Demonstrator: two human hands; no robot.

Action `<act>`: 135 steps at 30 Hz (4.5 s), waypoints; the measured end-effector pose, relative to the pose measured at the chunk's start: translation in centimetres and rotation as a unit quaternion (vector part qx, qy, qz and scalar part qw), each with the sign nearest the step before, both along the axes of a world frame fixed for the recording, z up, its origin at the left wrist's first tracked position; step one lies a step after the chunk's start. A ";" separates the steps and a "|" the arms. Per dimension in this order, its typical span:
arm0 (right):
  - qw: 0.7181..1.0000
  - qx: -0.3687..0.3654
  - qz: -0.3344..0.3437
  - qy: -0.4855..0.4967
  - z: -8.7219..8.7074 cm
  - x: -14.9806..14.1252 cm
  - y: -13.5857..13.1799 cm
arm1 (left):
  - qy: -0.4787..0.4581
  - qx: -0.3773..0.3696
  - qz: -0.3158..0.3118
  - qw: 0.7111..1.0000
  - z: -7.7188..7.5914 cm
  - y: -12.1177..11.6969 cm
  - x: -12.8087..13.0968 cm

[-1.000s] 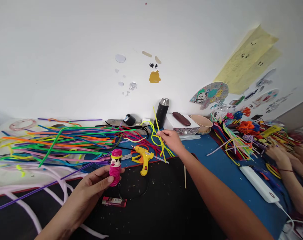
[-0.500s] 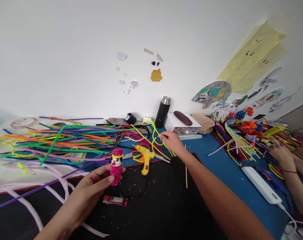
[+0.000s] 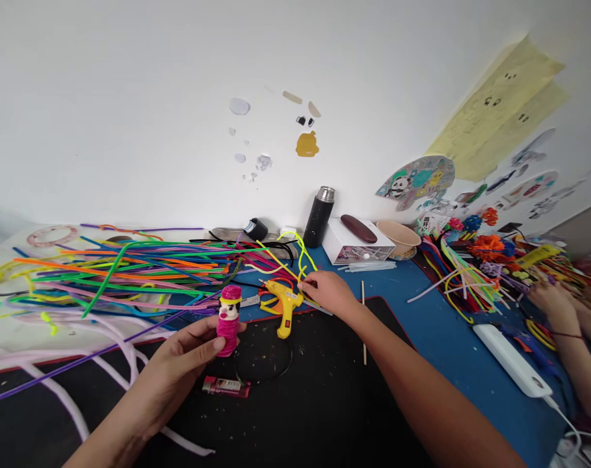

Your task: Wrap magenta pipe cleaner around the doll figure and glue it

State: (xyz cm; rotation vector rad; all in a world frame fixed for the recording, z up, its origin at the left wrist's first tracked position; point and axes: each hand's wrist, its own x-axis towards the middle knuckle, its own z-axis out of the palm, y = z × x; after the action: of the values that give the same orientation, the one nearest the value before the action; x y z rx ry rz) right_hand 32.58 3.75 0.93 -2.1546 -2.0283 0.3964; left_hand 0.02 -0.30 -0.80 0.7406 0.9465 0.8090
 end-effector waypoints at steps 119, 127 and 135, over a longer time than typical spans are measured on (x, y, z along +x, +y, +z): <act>0.733 -0.165 0.057 0.657 -0.4 -13.2 -5.9 | -0.213 0.022 0.005 0.977 1.2 1.1 -2.0; 0.718 -0.168 0.045 0.673 -0.9 -12.1 -6.5 | -0.212 0.007 -0.016 0.977 1.7 0.9 -2.1; 0.798 -0.118 0.080 0.585 -1.0 -12.5 -6.8 | -0.205 0.014 0.004 0.979 1.4 0.9 -1.7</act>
State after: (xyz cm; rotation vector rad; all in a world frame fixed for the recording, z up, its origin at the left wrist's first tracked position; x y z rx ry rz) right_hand 20.09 -3.05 -0.10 -1.1631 -1.3823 1.5785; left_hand -1.69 0.63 0.56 0.5632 0.5684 0.9394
